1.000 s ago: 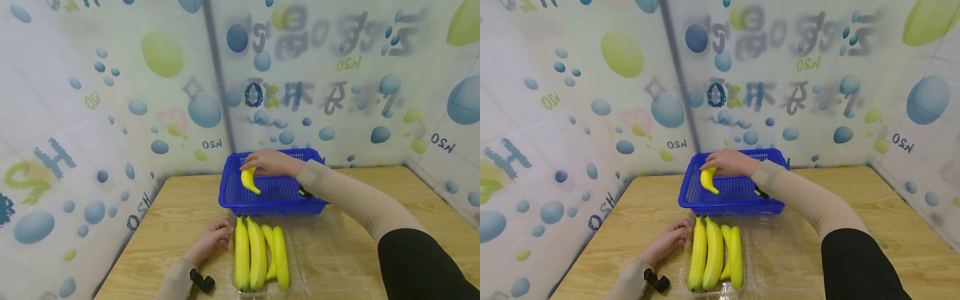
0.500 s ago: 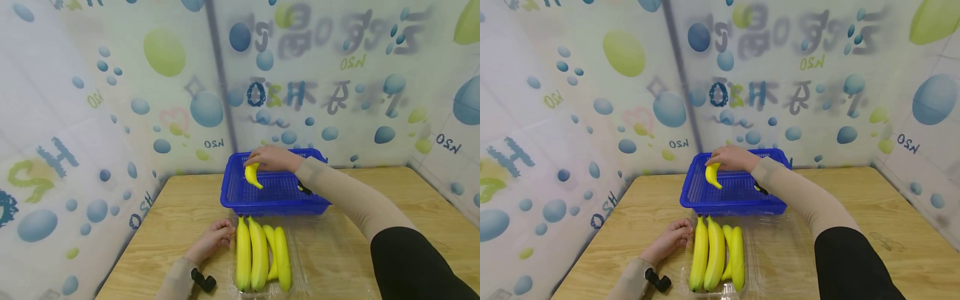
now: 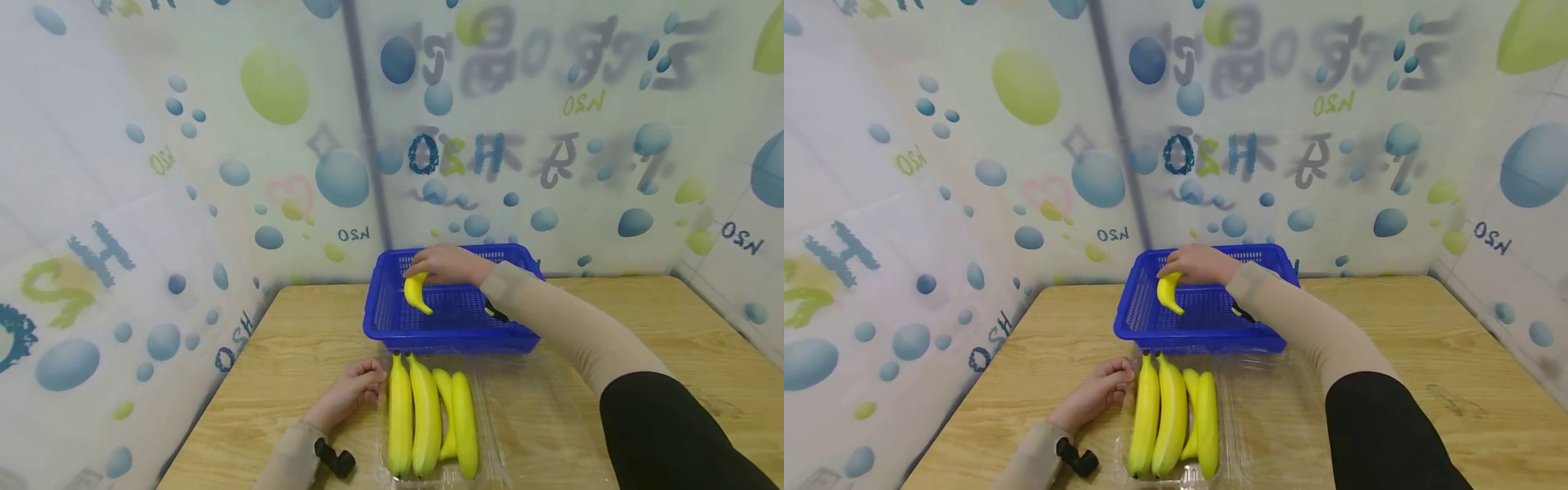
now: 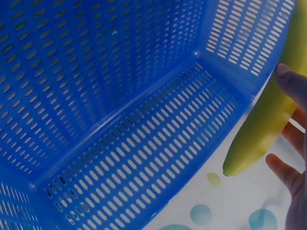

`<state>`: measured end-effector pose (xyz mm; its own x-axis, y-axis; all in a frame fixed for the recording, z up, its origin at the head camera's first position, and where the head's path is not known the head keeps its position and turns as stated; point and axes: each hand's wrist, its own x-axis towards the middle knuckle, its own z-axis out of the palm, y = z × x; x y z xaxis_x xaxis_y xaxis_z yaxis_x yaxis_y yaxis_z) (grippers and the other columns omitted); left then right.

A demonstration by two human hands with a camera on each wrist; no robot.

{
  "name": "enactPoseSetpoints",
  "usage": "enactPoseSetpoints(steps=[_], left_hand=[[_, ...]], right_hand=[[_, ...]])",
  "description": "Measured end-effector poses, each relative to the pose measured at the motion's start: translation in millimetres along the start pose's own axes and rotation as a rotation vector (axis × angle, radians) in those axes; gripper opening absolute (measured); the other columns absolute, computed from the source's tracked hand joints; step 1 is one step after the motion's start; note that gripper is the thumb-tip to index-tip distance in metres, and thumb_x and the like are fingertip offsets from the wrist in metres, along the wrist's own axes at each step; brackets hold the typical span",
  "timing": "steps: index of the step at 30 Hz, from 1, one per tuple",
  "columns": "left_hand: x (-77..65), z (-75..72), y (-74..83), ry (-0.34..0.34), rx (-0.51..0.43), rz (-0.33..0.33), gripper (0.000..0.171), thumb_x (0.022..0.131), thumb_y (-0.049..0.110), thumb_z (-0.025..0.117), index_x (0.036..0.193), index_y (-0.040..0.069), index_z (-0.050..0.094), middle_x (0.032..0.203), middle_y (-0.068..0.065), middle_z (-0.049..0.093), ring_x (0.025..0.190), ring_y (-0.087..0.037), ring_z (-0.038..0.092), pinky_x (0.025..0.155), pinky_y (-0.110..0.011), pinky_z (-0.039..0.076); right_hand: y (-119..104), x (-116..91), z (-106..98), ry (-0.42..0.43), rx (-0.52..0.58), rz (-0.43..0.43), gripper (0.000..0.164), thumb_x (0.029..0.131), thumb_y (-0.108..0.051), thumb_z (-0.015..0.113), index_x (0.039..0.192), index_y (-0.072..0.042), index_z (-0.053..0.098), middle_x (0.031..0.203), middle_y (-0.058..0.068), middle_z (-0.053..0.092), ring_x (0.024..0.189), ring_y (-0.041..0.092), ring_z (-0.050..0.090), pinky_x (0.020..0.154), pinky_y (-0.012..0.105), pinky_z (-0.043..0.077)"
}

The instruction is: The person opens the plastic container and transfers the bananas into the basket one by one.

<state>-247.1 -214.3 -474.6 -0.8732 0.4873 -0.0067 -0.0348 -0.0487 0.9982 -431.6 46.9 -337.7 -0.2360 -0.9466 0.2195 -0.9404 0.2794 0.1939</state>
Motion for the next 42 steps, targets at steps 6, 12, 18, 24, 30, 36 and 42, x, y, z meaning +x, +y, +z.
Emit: enactPoseSetpoints(steps=[6, 12, 18, 24, 30, 36, 42], left_hand=[[1.3, -0.1, 0.8, -0.001, 0.011, 0.003, 0.009, 0.096, 0.008, 0.052, 0.087, 0.011, 0.051, 0.074, 0.000, 0.056, 0.063, -0.011, 0.058, 0.061, -0.027, 0.052], [1.2, 0.8, 0.3, -0.011, -0.007, 0.014, 0.009, 0.095, 0.008, 0.053, 0.087, 0.010, 0.051, 0.073, -0.001, 0.055, 0.063, -0.011, 0.058, 0.061, -0.026, 0.053], [0.7, 0.5, -0.3, -0.009, -0.020, 0.021, 0.009, 0.095, 0.006, 0.052, 0.087, 0.010, 0.051, 0.073, -0.001, 0.055, 0.063, -0.011, 0.058, 0.060, -0.026, 0.052], [0.3, 0.0, -1.1, -0.004, -0.015, 0.013, 0.010, 0.096, 0.006, 0.051, 0.087, 0.010, 0.052, 0.074, 0.000, 0.056, 0.063, -0.011, 0.058, 0.060, -0.026, 0.053], [0.5, 0.9, -1.9, 0.005, -0.018, -0.003, 0.009, 0.096, 0.008, 0.052, 0.088, 0.011, 0.053, 0.074, 0.000, 0.056, 0.063, -0.011, 0.058, 0.061, -0.027, 0.053], [0.3, 1.3, -1.4, 0.006, -0.018, 0.002, 0.009, 0.096, 0.008, 0.052, 0.087, 0.011, 0.052, 0.073, 0.000, 0.055, 0.062, -0.011, 0.059, 0.060, -0.027, 0.053], [0.0, 0.0, -1.1, 0.001, -0.022, 0.018, 0.009, 0.095, 0.006, 0.051, 0.088, 0.010, 0.052, 0.074, -0.001, 0.055, 0.062, -0.011, 0.058, 0.060, -0.026, 0.052]], right_hand=[[-2.4, 2.3, 8.8, -0.015, 0.048, -0.015, 0.037, 0.086, -0.011, 0.073, 0.122, -0.016, 0.068, 0.115, 0.008, 0.066, 0.102, 0.024, 0.063, 0.087, 0.036, 0.052], [-4.2, 7.2, 17.2, -0.082, 0.052, 0.003, 0.037, 0.087, -0.012, 0.072, 0.123, -0.019, 0.068, 0.115, 0.005, 0.065, 0.102, 0.022, 0.062, 0.089, 0.035, 0.051], [-5.6, 14.2, 25.9, -0.129, 0.027, -0.001, 0.035, 0.088, -0.016, 0.072, 0.123, -0.021, 0.068, 0.111, 0.003, 0.066, 0.098, 0.019, 0.062, 0.087, 0.032, 0.051], [-8.3, 17.0, 31.1, -0.171, 0.037, 0.020, 0.035, 0.089, -0.017, 0.071, 0.123, -0.019, 0.068, 0.116, 0.004, 0.066, 0.103, 0.021, 0.062, 0.089, 0.035, 0.051], [-9.9, 17.8, 36.0, -0.202, 0.055, 0.027, 0.036, 0.089, -0.016, 0.071, 0.124, -0.020, 0.067, 0.116, 0.005, 0.066, 0.103, 0.021, 0.062, 0.089, 0.035, 0.051], [-8.4, 17.9, 43.5, -0.209, 0.048, 0.018, 0.037, 0.088, -0.014, 0.072, 0.124, -0.021, 0.067, 0.116, 0.004, 0.066, 0.103, 0.021, 0.063, 0.087, 0.036, 0.052], [-12.0, 20.7, 46.9, -0.229, 0.073, 0.012, 0.038, 0.088, -0.014, 0.072, 0.125, -0.020, 0.067, 0.120, 0.005, 0.065, 0.108, 0.023, 0.061, 0.093, 0.037, 0.049]])
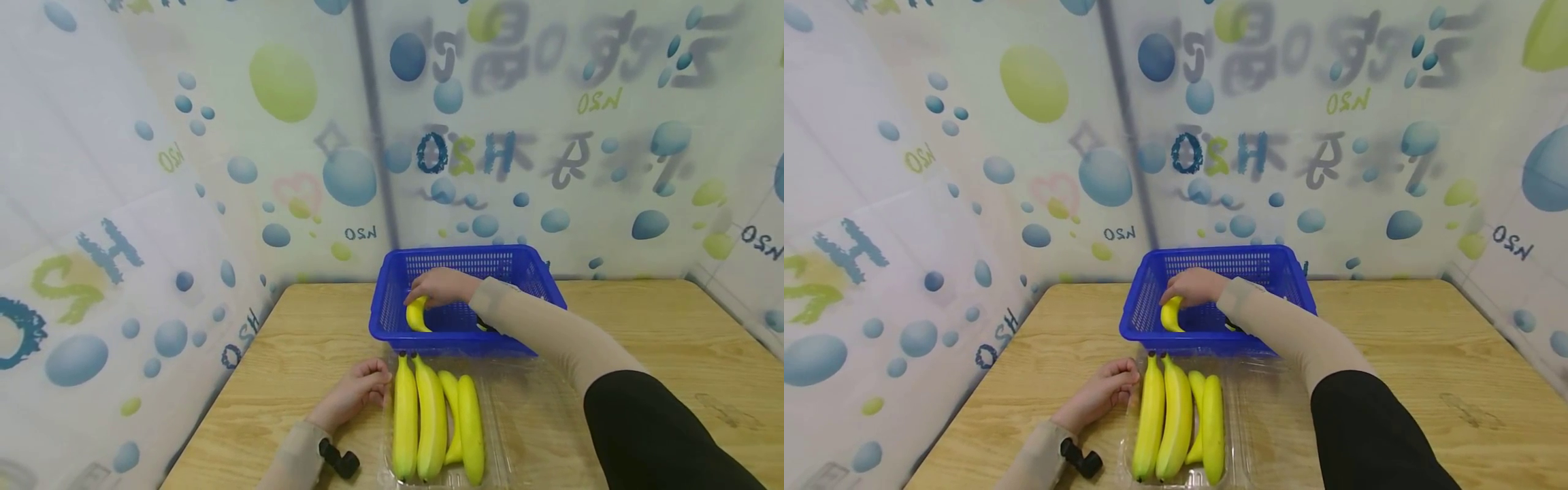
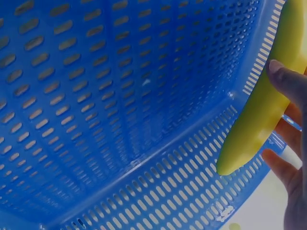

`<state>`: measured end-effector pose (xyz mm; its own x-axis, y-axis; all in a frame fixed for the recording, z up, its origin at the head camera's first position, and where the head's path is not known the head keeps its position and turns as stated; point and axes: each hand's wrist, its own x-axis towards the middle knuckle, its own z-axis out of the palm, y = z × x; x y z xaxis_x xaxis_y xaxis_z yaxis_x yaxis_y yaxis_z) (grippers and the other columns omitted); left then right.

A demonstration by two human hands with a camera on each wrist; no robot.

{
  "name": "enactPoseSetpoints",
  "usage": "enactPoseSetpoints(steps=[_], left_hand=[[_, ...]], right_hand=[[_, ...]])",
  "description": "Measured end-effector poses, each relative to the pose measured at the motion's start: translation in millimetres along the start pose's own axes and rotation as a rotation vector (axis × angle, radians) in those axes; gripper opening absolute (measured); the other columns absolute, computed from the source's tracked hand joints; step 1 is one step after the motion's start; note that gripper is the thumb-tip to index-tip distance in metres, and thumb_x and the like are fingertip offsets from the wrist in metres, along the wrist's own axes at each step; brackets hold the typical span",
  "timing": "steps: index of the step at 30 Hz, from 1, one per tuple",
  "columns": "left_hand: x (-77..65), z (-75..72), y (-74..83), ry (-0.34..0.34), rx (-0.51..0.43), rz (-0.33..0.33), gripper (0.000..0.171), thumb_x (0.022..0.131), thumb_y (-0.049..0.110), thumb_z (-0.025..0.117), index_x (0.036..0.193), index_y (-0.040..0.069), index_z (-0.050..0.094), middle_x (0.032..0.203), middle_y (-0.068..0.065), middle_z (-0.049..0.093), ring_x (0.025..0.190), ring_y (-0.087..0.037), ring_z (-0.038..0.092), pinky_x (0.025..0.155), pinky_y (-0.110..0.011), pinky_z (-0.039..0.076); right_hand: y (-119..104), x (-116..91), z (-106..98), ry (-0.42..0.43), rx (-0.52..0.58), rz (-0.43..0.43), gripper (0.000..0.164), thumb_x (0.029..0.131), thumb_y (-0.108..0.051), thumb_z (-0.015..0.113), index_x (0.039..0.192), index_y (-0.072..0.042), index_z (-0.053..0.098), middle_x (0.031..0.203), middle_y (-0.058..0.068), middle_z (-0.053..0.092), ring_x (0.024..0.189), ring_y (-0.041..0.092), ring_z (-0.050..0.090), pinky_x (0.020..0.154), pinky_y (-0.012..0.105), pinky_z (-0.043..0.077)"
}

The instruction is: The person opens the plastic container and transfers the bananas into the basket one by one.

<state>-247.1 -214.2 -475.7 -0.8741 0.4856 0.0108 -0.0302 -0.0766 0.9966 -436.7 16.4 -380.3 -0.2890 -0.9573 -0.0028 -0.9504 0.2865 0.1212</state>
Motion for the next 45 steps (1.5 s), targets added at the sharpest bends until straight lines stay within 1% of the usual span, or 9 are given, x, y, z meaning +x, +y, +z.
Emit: enactPoseSetpoints(steps=[4, 11, 18, 22, 26, 31, 37, 42, 45], left_hand=[[-0.7, -1.3, -1.9, 0.003, 0.008, -0.006, 0.009, 0.096, 0.007, 0.052, 0.088, 0.010, 0.052, 0.075, 0.000, 0.055, 0.062, -0.011, 0.058, 0.060, -0.026, 0.053], [0.0, -1.2, -2.4, 0.011, 0.000, -0.016, 0.007, 0.096, 0.010, 0.053, 0.089, 0.010, 0.052, 0.074, 0.000, 0.056, 0.062, -0.012, 0.059, 0.061, -0.027, 0.053], [1.3, -0.8, -0.7, 0.007, 0.012, -0.025, 0.008, 0.096, 0.009, 0.052, 0.088, 0.010, 0.052, 0.074, -0.001, 0.056, 0.061, -0.012, 0.059, 0.060, -0.027, 0.053], [1.6, -0.6, -0.1, 0.001, 0.006, -0.009, 0.008, 0.095, 0.007, 0.051, 0.088, 0.010, 0.051, 0.074, 0.000, 0.055, 0.061, -0.012, 0.059, 0.060, -0.026, 0.052], [0.8, -0.7, -0.4, 0.000, -0.003, -0.002, 0.008, 0.095, 0.006, 0.051, 0.088, 0.010, 0.051, 0.074, 0.000, 0.055, 0.061, -0.011, 0.059, 0.060, -0.026, 0.053], [0.3, -0.3, -0.9, 0.000, -0.003, -0.013, 0.008, 0.096, 0.007, 0.051, 0.088, 0.009, 0.051, 0.074, -0.001, 0.055, 0.061, -0.012, 0.059, 0.060, -0.026, 0.053], [0.6, -0.5, -0.6, 0.005, 0.004, -0.027, 0.008, 0.096, 0.007, 0.051, 0.088, 0.010, 0.051, 0.074, 0.000, 0.055, 0.062, -0.012, 0.059, 0.061, -0.027, 0.053], [0.7, -0.8, -0.4, 0.003, 0.004, -0.019, 0.008, 0.095, 0.007, 0.052, 0.089, 0.010, 0.052, 0.075, 0.000, 0.055, 0.062, -0.011, 0.058, 0.061, -0.027, 0.053], [0.7, -1.2, -1.1, 0.000, 0.004, -0.016, 0.008, 0.095, 0.007, 0.052, 0.088, 0.011, 0.052, 0.074, 0.000, 0.055, 0.062, -0.011, 0.059, 0.060, -0.027, 0.053]], right_hand=[[-2.5, 3.8, 1.6, -0.018, 0.005, -0.005, 0.038, 0.087, -0.015, 0.073, 0.125, -0.020, 0.067, 0.120, 0.004, 0.065, 0.109, 0.022, 0.061, 0.095, 0.036, 0.048], [-4.2, 6.3, 3.4, -0.062, -0.007, 0.010, 0.037, 0.088, -0.016, 0.072, 0.125, -0.022, 0.067, 0.118, 0.002, 0.066, 0.107, 0.020, 0.061, 0.093, 0.035, 0.049], [-5.6, 6.8, 4.5, -0.060, 0.012, -0.012, 0.036, 0.087, -0.013, 0.072, 0.123, -0.021, 0.068, 0.116, 0.002, 0.067, 0.105, 0.020, 0.062, 0.091, 0.036, 0.050], [-7.2, 7.1, 4.3, -0.068, 0.020, -0.023, 0.036, 0.087, -0.013, 0.073, 0.122, -0.021, 0.069, 0.116, 0.000, 0.067, 0.105, 0.018, 0.062, 0.091, 0.034, 0.050], [-9.4, 8.3, 5.9, -0.108, 0.032, -0.026, 0.036, 0.088, -0.013, 0.072, 0.123, -0.022, 0.068, 0.119, -0.002, 0.066, 0.107, 0.016, 0.062, 0.092, 0.032, 0.050], [-11.1, 7.9, 10.3, -0.153, 0.030, -0.002, 0.037, 0.089, -0.013, 0.070, 0.125, -0.024, 0.067, 0.121, -0.003, 0.065, 0.111, 0.016, 0.061, 0.093, 0.032, 0.049], [-10.3, 7.4, 13.5, -0.154, 0.026, 0.003, 0.037, 0.089, -0.015, 0.071, 0.124, -0.025, 0.067, 0.121, -0.003, 0.066, 0.111, 0.015, 0.060, 0.094, 0.032, 0.048], [-9.8, 7.9, 15.0, -0.167, 0.018, 0.022, 0.038, 0.088, -0.016, 0.072, 0.124, -0.027, 0.067, 0.120, -0.006, 0.066, 0.112, 0.013, 0.060, 0.096, 0.031, 0.047], [-9.6, 7.5, 14.7, -0.160, 0.021, 0.024, 0.039, 0.087, -0.014, 0.072, 0.124, -0.025, 0.067, 0.120, -0.006, 0.066, 0.111, 0.014, 0.060, 0.095, 0.032, 0.047]])
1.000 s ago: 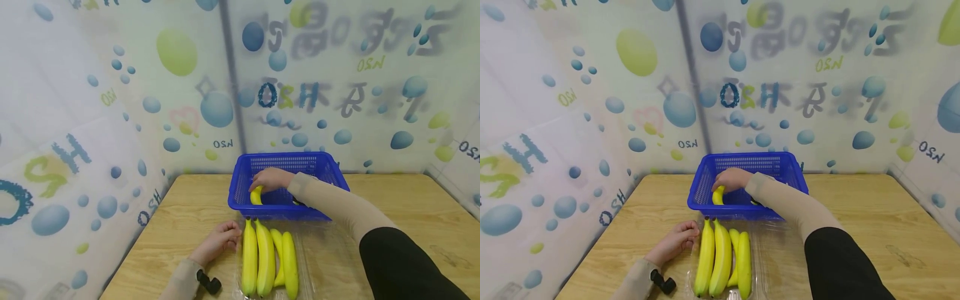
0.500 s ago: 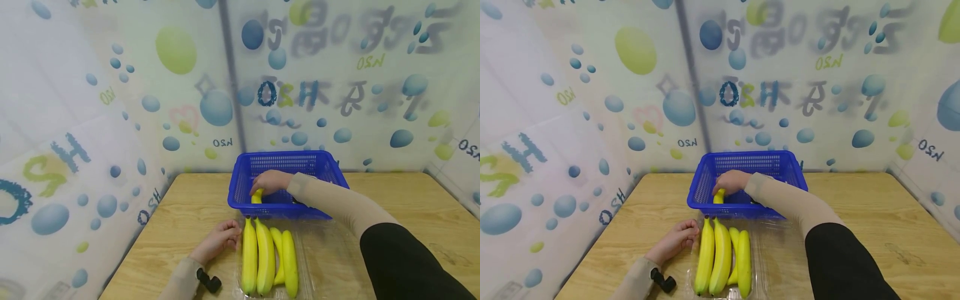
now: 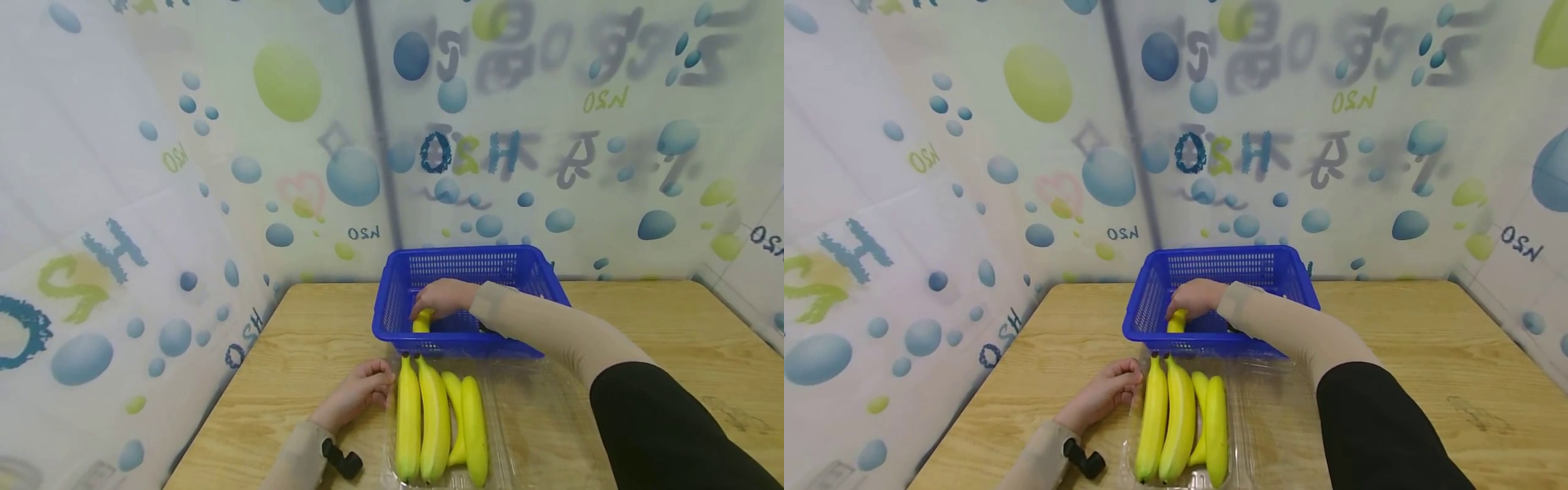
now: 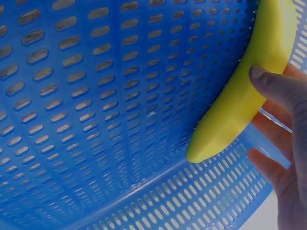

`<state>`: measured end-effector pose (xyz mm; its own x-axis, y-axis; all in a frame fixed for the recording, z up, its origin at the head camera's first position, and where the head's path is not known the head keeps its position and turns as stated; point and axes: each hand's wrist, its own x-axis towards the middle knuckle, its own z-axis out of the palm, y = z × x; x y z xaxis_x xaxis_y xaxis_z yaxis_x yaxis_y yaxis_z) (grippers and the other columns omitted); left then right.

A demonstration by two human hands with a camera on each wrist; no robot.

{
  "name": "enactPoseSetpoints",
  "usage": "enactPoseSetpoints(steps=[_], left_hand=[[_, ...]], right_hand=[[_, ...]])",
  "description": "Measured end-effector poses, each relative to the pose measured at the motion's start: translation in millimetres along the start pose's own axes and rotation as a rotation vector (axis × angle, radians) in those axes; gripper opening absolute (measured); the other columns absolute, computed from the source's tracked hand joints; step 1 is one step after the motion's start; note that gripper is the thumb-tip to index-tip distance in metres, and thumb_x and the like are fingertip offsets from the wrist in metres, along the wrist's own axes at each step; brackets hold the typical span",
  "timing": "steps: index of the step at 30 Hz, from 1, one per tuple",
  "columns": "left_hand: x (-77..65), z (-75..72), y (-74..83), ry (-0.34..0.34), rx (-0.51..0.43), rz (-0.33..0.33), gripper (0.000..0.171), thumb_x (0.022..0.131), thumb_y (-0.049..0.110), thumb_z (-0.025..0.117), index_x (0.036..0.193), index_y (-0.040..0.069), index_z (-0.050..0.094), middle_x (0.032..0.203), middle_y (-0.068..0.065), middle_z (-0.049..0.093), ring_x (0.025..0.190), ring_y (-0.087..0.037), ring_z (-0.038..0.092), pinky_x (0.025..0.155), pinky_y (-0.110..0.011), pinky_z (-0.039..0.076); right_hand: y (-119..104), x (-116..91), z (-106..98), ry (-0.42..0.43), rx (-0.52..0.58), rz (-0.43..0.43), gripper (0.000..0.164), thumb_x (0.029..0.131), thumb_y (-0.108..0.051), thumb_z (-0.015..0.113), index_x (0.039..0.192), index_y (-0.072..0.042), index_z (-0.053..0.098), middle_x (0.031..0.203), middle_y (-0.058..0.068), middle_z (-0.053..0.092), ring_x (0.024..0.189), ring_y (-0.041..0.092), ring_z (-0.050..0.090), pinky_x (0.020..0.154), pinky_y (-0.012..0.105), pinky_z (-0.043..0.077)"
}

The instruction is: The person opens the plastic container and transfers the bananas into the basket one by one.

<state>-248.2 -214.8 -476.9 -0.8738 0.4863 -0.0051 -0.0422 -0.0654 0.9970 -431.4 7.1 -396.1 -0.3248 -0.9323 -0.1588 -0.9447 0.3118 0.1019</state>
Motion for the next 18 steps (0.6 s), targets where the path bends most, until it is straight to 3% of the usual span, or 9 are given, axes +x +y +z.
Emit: enactPoseSetpoints(steps=[7, 11, 18], left_hand=[[0.9, -0.3, -2.1, 0.007, 0.008, -0.014, 0.007, 0.096, 0.010, 0.053, 0.089, 0.010, 0.052, 0.074, 0.000, 0.056, 0.062, -0.012, 0.059, 0.060, -0.027, 0.052], [0.9, -0.4, -2.1, 0.005, 0.004, -0.005, 0.007, 0.095, 0.009, 0.053, 0.089, 0.010, 0.052, 0.075, 0.000, 0.056, 0.062, -0.012, 0.059, 0.060, -0.026, 0.052], [-0.6, -0.1, -0.8, 0.010, -0.004, -0.004, 0.008, 0.095, 0.006, 0.051, 0.088, 0.010, 0.051, 0.074, 0.000, 0.054, 0.061, -0.012, 0.058, 0.060, -0.026, 0.052]], right_hand=[[3.4, -9.2, -7.1, 0.029, 0.088, 0.057, 0.045, 0.087, -0.012, 0.072, 0.131, -0.016, 0.061, 0.126, 0.000, 0.063, 0.114, 0.017, 0.059, 0.098, 0.034, 0.045], [2.4, -20.4, -17.1, 0.035, 0.171, 0.131, 0.038, 0.086, -0.011, 0.073, 0.123, -0.012, 0.065, 0.118, 0.005, 0.066, 0.106, 0.021, 0.062, 0.092, 0.036, 0.049], [-0.6, -33.9, -25.7, -0.110, 0.345, 0.278, 0.019, 0.084, -0.011, 0.075, 0.103, -0.011, 0.074, 0.096, -0.003, 0.069, 0.087, 0.014, 0.062, 0.079, 0.031, 0.053]])
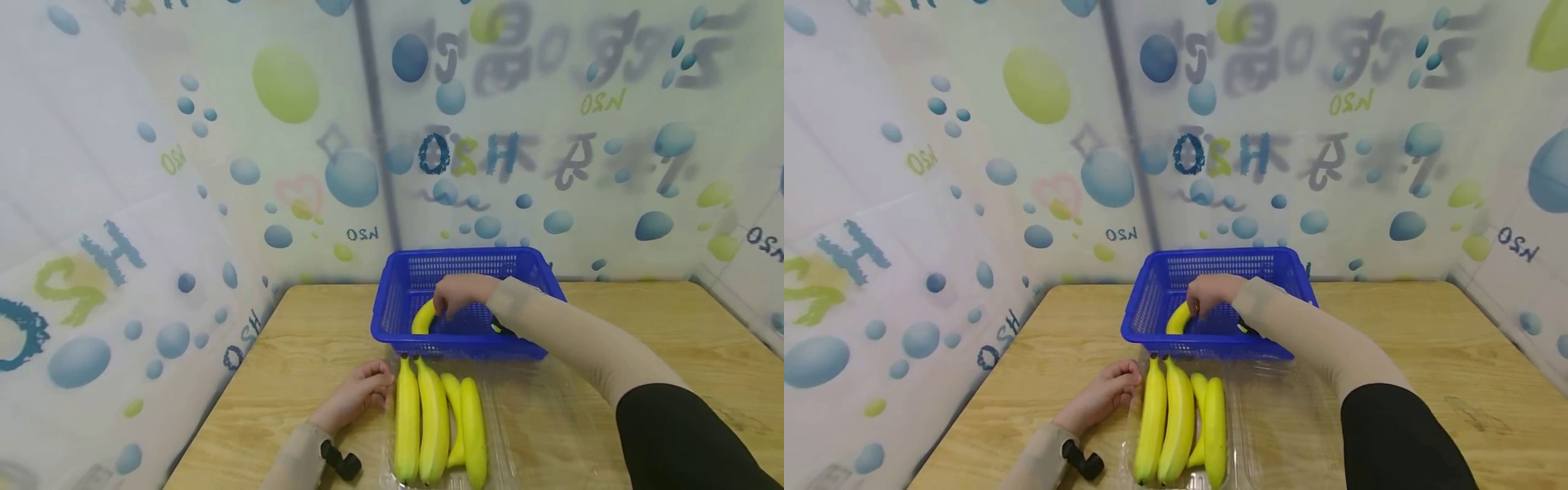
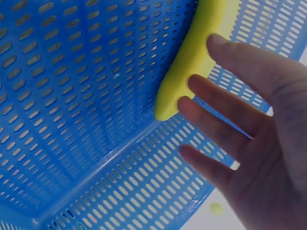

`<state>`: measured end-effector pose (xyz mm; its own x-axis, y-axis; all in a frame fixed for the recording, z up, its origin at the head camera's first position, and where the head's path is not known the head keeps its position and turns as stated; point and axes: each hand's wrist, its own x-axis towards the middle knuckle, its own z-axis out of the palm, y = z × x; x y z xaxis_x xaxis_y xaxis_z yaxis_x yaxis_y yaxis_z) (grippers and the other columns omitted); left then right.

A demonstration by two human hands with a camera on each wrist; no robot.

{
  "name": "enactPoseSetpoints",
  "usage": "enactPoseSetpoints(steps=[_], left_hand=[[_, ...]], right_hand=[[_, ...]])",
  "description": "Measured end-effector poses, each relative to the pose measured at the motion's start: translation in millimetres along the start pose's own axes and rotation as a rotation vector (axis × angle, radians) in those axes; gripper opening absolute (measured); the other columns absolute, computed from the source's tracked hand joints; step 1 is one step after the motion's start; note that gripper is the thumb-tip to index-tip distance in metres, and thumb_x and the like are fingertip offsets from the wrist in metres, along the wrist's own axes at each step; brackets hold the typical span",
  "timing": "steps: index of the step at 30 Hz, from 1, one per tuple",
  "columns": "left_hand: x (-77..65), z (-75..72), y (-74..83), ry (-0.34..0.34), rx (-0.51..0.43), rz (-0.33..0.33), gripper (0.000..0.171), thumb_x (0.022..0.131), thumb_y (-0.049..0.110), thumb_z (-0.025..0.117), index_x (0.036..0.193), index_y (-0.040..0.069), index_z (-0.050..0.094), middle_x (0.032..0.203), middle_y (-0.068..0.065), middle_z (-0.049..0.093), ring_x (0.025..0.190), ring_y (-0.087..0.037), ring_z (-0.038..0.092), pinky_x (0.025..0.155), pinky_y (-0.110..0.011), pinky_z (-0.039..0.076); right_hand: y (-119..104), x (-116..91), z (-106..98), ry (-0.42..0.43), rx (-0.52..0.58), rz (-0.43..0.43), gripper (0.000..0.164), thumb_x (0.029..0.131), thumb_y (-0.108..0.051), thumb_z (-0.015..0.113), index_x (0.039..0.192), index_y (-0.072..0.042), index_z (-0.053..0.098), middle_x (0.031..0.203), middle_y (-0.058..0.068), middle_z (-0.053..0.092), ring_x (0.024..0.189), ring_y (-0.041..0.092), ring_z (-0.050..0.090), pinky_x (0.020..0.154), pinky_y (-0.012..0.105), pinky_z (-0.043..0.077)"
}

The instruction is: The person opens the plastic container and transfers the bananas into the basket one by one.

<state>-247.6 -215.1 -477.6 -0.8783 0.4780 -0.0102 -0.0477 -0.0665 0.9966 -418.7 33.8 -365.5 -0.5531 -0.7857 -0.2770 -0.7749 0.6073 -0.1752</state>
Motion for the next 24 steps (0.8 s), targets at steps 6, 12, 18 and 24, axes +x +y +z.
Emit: enactPoseSetpoints(steps=[6, 12, 18, 24], left_hand=[[0.4, -0.5, 1.9, -0.009, 0.005, 0.010, 0.008, 0.095, 0.007, 0.051, 0.088, 0.010, 0.052, 0.075, 0.000, 0.055, 0.062, -0.012, 0.059, 0.060, -0.026, 0.053], [0.6, 0.7, 0.4, -0.010, 0.006, -0.003, 0.007, 0.096, 0.008, 0.051, 0.089, 0.009, 0.051, 0.075, -0.001, 0.054, 0.062, -0.012, 0.058, 0.061, -0.027, 0.053], [0.4, 1.5, 1.2, -0.014, -0.005, 0.008, 0.007, 0.095, 0.007, 0.052, 0.089, 0.010, 0.052, 0.074, -0.001, 0.054, 0.062, -0.012, 0.058, 0.060, -0.026, 0.052], [0.5, 0.9, 1.1, -0.016, -0.005, 0.008, 0.007, 0.095, 0.008, 0.052, 0.088, 0.010, 0.052, 0.074, 0.000, 0.055, 0.061, -0.012, 0.059, 0.060, -0.027, 0.053]], right_hand=[[-0.4, 0.2, 0.5, -0.115, 0.045, 0.057, 0.027, 0.083, -0.011, 0.076, 0.110, -0.016, 0.074, 0.106, -0.006, 0.069, 0.097, 0.012, 0.062, 0.084, 0.030, 0.053], [-3.2, 4.7, 4.2, -0.211, 0.076, 0.043, 0.040, 0.083, -0.014, 0.076, 0.121, -0.020, 0.069, 0.118, -0.007, 0.066, 0.112, 0.014, 0.058, 0.094, 0.033, 0.049], [-5.9, 7.7, 5.2, -0.217, 0.046, 0.059, 0.042, 0.082, -0.019, 0.077, 0.123, -0.027, 0.068, 0.126, -0.007, 0.061, 0.123, 0.017, 0.050, 0.100, 0.035, 0.043], [-5.9, 10.2, 4.3, -0.220, -0.003, 0.061, 0.050, 0.083, -0.023, 0.076, 0.130, -0.030, 0.062, 0.134, -0.007, 0.056, 0.130, 0.019, 0.045, 0.105, 0.038, 0.039]])
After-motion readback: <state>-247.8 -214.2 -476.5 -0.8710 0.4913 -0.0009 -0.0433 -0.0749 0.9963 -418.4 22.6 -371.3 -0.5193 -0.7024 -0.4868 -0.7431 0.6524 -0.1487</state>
